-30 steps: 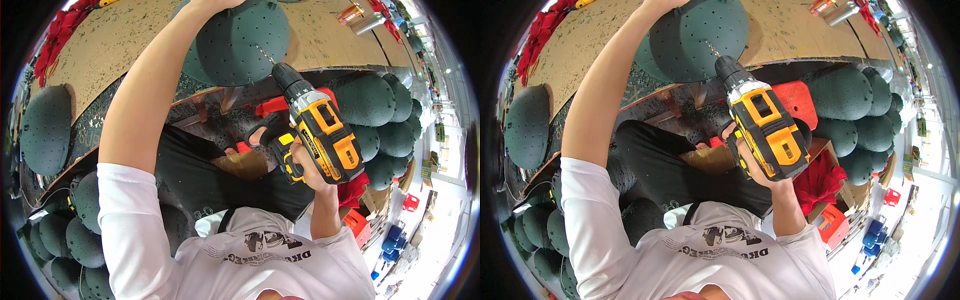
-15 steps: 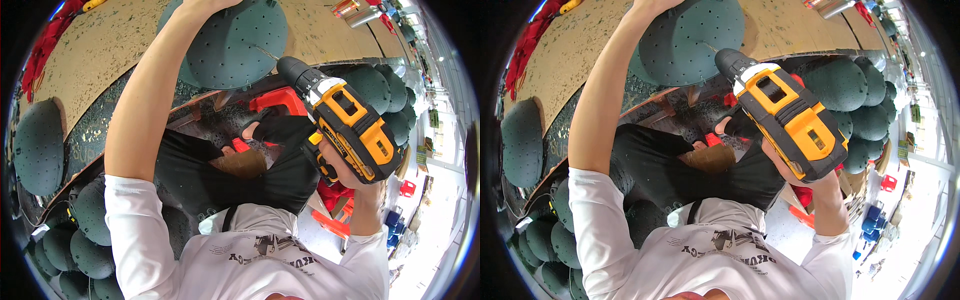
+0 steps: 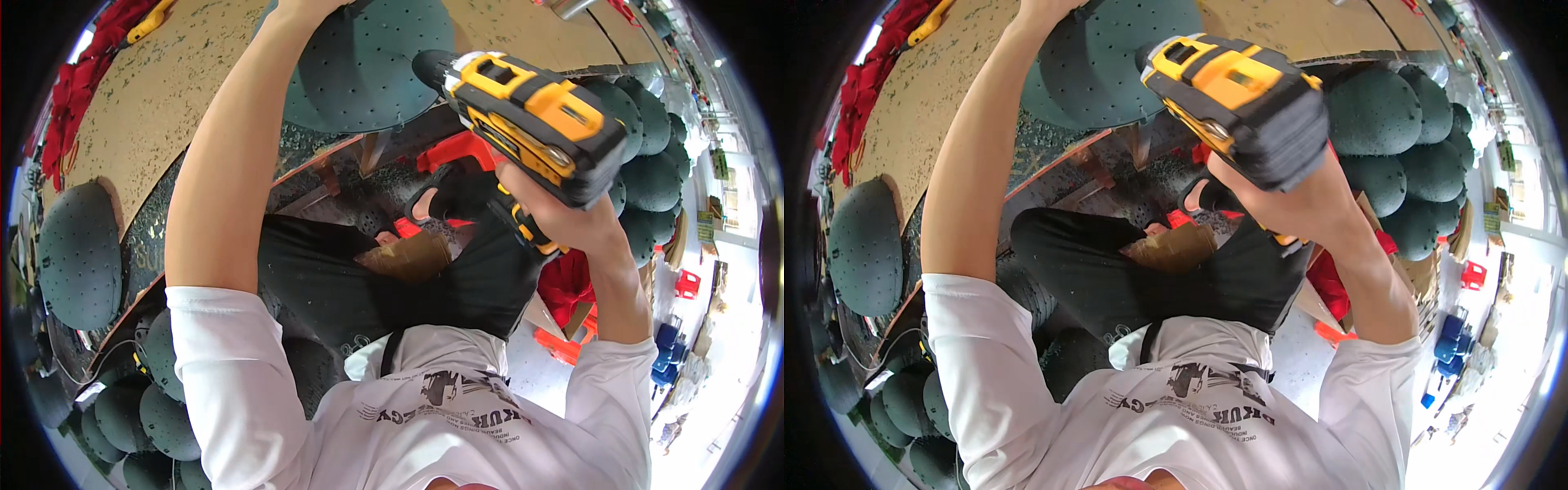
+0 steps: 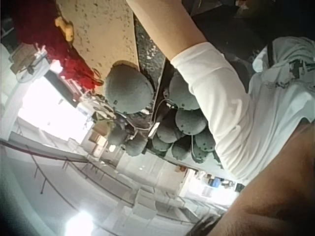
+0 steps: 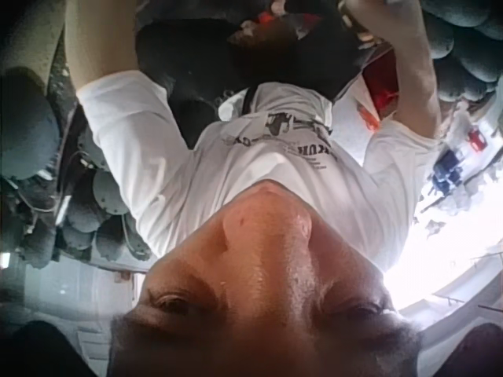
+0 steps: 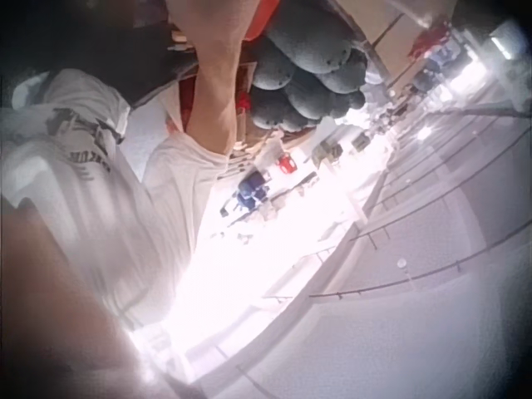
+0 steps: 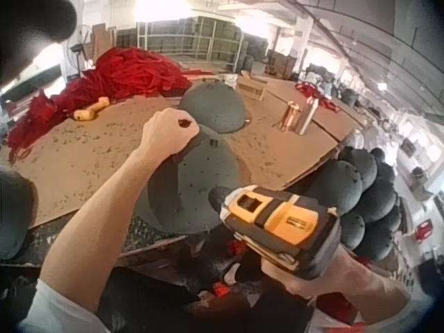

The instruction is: Drilling multiple holes into green plastic semi-spherical shells using a power drill on a factory workbench.

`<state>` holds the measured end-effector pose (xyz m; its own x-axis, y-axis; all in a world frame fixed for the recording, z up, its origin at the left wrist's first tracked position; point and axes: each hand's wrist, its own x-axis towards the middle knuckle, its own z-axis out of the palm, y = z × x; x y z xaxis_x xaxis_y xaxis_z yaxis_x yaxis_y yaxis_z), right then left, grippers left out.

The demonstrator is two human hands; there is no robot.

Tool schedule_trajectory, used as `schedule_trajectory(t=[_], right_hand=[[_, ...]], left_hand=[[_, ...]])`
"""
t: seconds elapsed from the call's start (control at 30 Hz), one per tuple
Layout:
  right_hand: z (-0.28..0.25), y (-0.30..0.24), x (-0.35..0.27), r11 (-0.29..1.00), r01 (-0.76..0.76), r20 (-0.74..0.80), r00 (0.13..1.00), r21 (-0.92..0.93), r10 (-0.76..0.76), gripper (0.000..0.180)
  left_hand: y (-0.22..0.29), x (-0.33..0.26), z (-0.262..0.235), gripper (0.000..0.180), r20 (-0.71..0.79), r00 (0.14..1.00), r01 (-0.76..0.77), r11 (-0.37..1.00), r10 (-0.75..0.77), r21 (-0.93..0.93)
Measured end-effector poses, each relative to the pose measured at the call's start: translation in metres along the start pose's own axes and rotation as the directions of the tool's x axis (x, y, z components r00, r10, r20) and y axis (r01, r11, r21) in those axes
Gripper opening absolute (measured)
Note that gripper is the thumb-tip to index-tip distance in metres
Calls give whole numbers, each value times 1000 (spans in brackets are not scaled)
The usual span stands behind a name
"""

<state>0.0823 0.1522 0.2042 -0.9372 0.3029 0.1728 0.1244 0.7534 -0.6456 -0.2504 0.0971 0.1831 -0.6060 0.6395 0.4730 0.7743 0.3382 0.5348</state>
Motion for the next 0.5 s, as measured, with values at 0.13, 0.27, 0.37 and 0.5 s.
schedule_trajectory(t=[0.13,0.27,0.37,0.5], right_hand=[[-17,-10,-30,976,-180,23,984,124,179,32],[-25,-8,-60,925,-88,-110,984,371,137,33],[-30,6,-84,648,-304,-41,887,698,460,40],[-15,48,-116,346,-194,-31,834,918,551,35]], left_hand=[[1,-3,0,28,5,1000,5,999,-5,-36],[1,-1,0,28,-57,998,-3,1000,1,-21],[4,-6,-4,29,-93,995,22,984,-40,-179],[12,-44,5,27,-222,913,-326,939,342,108]])
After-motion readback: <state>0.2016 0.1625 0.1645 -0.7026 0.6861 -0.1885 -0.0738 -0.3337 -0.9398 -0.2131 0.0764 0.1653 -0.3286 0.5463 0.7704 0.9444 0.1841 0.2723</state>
